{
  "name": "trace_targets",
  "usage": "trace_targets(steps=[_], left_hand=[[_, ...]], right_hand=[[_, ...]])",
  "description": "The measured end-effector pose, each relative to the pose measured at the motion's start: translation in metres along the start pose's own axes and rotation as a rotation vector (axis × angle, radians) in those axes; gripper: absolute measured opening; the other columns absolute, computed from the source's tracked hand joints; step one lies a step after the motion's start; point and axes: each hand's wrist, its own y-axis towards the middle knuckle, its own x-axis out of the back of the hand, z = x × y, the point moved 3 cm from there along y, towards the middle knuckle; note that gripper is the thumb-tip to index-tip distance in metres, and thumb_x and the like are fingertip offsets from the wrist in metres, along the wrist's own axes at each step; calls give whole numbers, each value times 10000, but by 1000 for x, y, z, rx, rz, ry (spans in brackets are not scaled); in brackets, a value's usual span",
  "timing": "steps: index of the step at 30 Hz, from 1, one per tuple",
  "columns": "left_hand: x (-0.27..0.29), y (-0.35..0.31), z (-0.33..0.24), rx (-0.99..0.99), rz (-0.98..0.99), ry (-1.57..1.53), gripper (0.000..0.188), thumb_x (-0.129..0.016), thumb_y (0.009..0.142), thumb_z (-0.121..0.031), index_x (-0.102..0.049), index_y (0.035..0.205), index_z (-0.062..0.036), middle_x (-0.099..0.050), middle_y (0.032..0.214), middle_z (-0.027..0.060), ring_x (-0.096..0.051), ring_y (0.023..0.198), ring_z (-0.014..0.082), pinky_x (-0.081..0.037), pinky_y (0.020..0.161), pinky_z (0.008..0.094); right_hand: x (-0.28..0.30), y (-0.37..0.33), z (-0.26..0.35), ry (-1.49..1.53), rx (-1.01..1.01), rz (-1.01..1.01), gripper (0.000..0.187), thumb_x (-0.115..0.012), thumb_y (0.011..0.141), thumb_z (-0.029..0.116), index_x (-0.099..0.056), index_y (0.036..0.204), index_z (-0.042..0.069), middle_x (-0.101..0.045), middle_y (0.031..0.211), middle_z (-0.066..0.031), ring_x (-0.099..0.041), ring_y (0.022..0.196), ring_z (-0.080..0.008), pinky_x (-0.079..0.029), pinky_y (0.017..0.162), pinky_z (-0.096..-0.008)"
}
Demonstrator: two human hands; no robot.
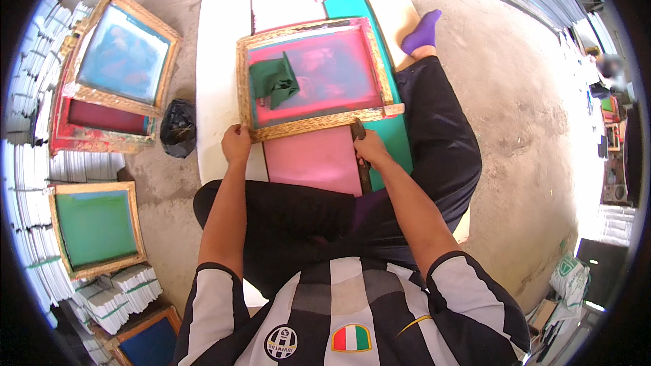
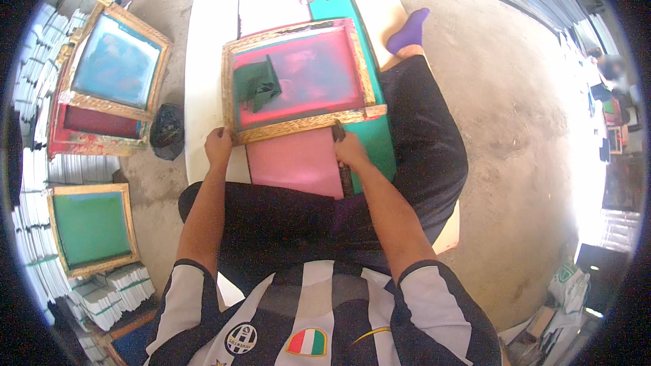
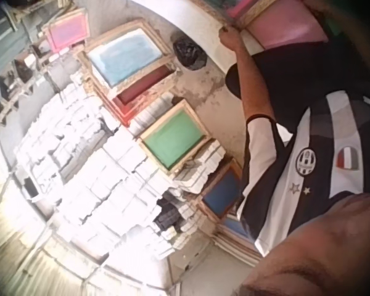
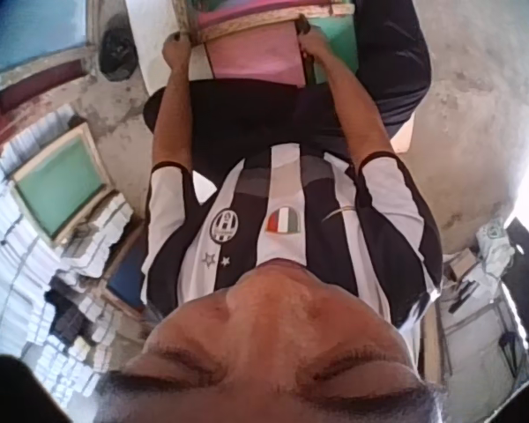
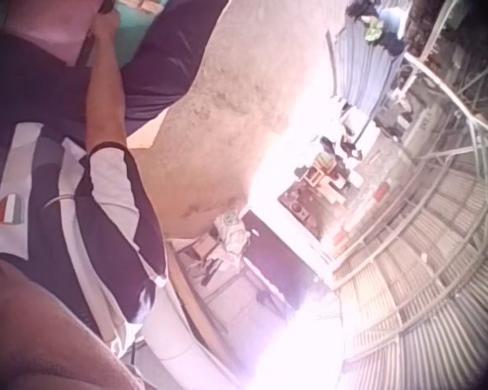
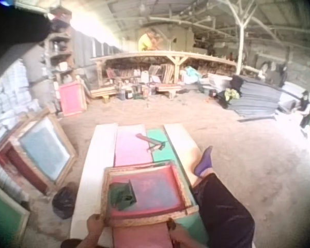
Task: The person sits on the floor and uses a knife to trim the edges of a pink fabric sheet placed under a screen printing frame. The person repeatedly cuts along the frame's edge to remove excess material.
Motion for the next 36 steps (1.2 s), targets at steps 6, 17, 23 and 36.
trace_targets(steps=[6, 17, 23, 36], left_hand=[[-5, 1, 1, 4, 41, -32, 412, -623, 912, -389, -749, 1066, -29, -724, 962, 209, -694, 940, 383, -520, 864, 452], [-12, -28, -29, 52, 341, -231, 429, -646, 899, -364, -736, 1049, 28, -722, 775, 175, -715, 790, 284, -530, 765, 389], [-7, -56, -77, -491, 107, -226, 325, -713, 895, -267, -717, 1067, 9, -710, 928, 179, -696, 868, 265, -534, 733, 390], [-43, -108, -100, -286, 359, -537, 277, -679, 948, -226, -655, 1006, 44, -687, 881, 165, -663, 798, 231, -519, 740, 352]], right_hand=[[3, -6, -1, 502, -71, 208, 149, -594, 854, 73, -544, 990, 44, -573, 722, -92, -579, 566, -205, -516, 505, -371], [-32, -45, 26, 358, 42, 331, 154, -590, 880, 75, -547, 1012, 7, -590, 706, -101, -581, 527, -205, -500, 460, -374], [-49, -48, 16, 249, 110, 353, 150, -596, 882, 88, -566, 990, -11, -591, 696, -109, -591, 514, -205, -484, 441, -358], [-69, -60, 46, 218, 111, 578, 256, -591, 913, 131, -591, 1119, -21, -647, 783, -152, -674, 672, -241, -526, 534, -372]])
